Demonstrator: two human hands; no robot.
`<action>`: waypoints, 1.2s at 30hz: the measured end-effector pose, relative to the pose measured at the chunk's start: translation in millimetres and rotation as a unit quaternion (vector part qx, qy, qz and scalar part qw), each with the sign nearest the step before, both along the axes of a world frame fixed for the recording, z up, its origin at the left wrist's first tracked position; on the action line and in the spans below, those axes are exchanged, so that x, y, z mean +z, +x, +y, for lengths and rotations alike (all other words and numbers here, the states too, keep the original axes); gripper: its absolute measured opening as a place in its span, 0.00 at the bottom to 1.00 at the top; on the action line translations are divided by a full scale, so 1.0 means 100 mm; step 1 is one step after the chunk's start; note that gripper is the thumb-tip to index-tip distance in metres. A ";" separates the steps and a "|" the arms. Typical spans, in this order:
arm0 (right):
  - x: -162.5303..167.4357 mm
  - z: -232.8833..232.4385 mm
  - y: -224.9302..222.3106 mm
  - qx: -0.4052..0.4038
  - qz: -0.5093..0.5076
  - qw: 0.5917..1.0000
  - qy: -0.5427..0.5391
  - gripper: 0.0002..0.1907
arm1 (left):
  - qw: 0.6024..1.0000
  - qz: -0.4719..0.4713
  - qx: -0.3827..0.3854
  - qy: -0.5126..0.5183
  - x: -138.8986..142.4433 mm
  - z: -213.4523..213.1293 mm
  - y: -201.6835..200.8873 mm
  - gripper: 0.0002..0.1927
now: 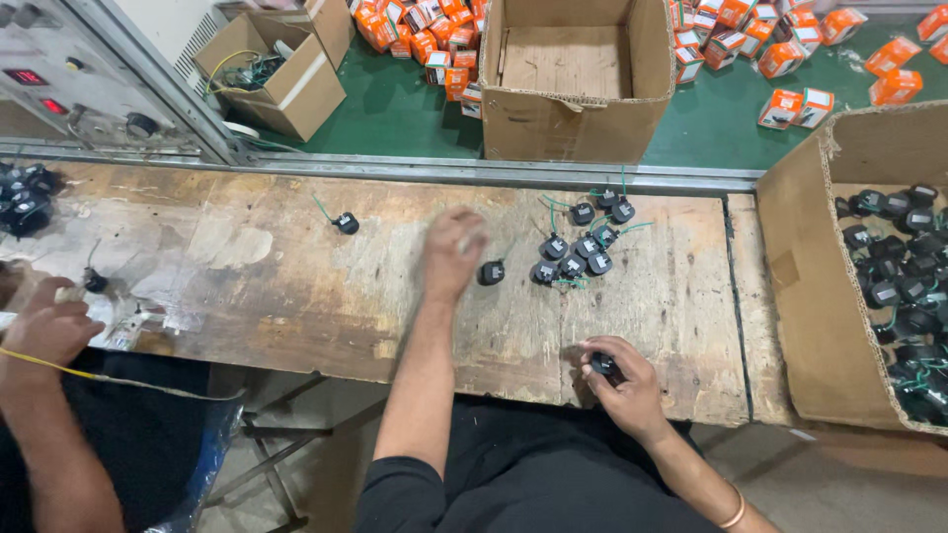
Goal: The person picks up black plug components with green wires from the workbench, coils and secures each wire, and places the bundled components into a cardboard box beside the bench, working through the pile one item at a time.
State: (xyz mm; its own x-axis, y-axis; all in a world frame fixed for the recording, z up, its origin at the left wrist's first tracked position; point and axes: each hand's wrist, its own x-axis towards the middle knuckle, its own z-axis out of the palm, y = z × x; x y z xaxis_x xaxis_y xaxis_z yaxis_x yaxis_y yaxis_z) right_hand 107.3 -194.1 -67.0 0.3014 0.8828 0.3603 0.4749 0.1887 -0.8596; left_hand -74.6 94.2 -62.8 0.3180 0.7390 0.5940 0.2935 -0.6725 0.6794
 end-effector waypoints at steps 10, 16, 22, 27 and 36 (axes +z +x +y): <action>0.03 0.01 0.00 -0.001 -0.050 0.999 -0.004 0.15 | 0.916 0.130 0.378 0.037 -0.06 0.59 -0.60 0.37; -0.01 0.01 0.01 0.005 -0.010 1.000 -0.010 0.15 | 0.993 0.002 0.077 -0.089 -0.19 0.22 -0.13 0.16; -0.06 0.01 0.03 0.000 -0.006 1.000 -0.005 0.15 | 0.985 -0.167 -0.041 -0.033 -0.10 0.01 0.02 0.10; -0.12 0.05 0.02 -0.004 0.194 0.980 -0.037 0.25 | 0.894 -0.336 -0.141 -0.259 0.12 -0.50 0.18 0.06; -0.68 -0.01 0.26 -0.038 0.082 0.986 -0.139 0.07 | 0.909 -0.104 -0.381 0.132 0.31 -1.53 0.71 0.12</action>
